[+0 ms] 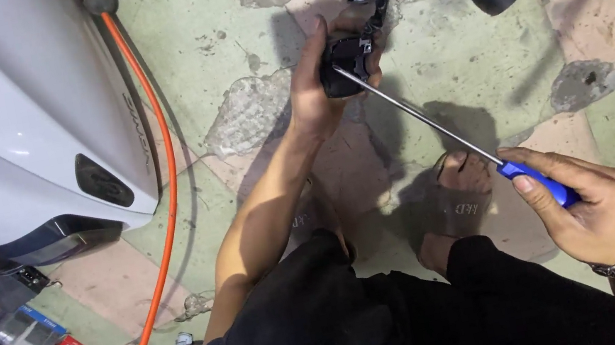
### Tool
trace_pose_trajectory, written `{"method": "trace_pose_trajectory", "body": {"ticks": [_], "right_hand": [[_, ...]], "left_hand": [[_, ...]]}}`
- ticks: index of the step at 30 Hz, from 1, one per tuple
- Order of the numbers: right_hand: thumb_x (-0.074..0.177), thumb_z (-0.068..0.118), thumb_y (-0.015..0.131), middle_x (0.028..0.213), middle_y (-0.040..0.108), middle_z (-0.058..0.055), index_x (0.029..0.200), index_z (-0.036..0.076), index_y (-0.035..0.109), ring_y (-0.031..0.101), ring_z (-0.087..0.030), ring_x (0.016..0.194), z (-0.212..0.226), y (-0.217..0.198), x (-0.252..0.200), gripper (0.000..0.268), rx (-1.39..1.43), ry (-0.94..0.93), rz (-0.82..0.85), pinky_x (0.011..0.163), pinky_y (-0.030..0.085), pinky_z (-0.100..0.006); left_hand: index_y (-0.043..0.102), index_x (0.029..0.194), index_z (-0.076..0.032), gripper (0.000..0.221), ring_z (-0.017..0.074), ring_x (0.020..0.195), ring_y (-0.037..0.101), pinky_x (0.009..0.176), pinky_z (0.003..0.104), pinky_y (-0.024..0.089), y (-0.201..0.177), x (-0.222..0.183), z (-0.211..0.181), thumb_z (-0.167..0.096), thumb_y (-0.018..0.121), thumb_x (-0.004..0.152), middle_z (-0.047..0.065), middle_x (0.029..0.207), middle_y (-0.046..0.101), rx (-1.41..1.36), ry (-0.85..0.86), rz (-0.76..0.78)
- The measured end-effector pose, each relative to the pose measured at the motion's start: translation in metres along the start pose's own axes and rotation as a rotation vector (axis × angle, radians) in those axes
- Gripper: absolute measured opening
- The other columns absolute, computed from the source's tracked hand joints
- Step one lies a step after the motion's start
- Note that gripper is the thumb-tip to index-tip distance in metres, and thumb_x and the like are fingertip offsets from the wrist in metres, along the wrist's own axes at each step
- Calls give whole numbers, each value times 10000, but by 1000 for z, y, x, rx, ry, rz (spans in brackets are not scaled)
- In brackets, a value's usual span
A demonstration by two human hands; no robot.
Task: Disassembling a motorcycle handlebar switch assembly using a screwdriver to remove screws and separate the housing.
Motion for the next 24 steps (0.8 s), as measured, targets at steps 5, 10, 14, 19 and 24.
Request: {"method": "trace_pose_trajectory", "body": {"ticks": [5,10,14,19,24], "right_hand": [[854,-18,758,1090,768,-130,1181,-29,730,506,-99,506,-1,2,0,329,30,7,0,475,396,-219],[856,13,753,947,774,-77,1195,15,737,453,-83,451,-9,3,-4,339,58,63,13,430,357,-219],[878,45,736,822,751,-48,1224,35,731,439,-82,456,-21,4,-9,346,108,154,27,427,348,-222],[888,-2,706,1026,772,-96,1217,-8,718,557,-101,584,-24,5,-10,329,208,191,34,530,440,-216],[902,8,704,976,769,-89,1223,5,723,552,-105,577,-29,5,-11,322,231,247,36,525,433,-216]], "left_hand": [[598,1275,-43,441,191,875,672,727,347,564,1,0,0,-413,424,1111,159,1113,678,12,23,13],[597,1253,-25,453,201,837,650,691,355,520,5,2,1,-414,423,1100,167,1077,675,-3,2,5],[606,1247,-49,435,198,842,657,708,361,530,9,3,3,-417,429,1097,171,1079,673,6,-1,36],[606,1244,-40,428,203,838,648,729,353,528,11,2,3,-397,416,1105,173,1059,669,1,-15,33],[596,1251,-38,441,214,840,662,714,357,535,7,2,5,-413,419,1101,195,1077,681,-8,-31,12]]}}
Point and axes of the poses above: each hand's wrist, its own x-axis towards the middle knuckle, its own y-axis out of the palm, z = x × y, the point moved 8 cm from there along x, towards the middle knuckle
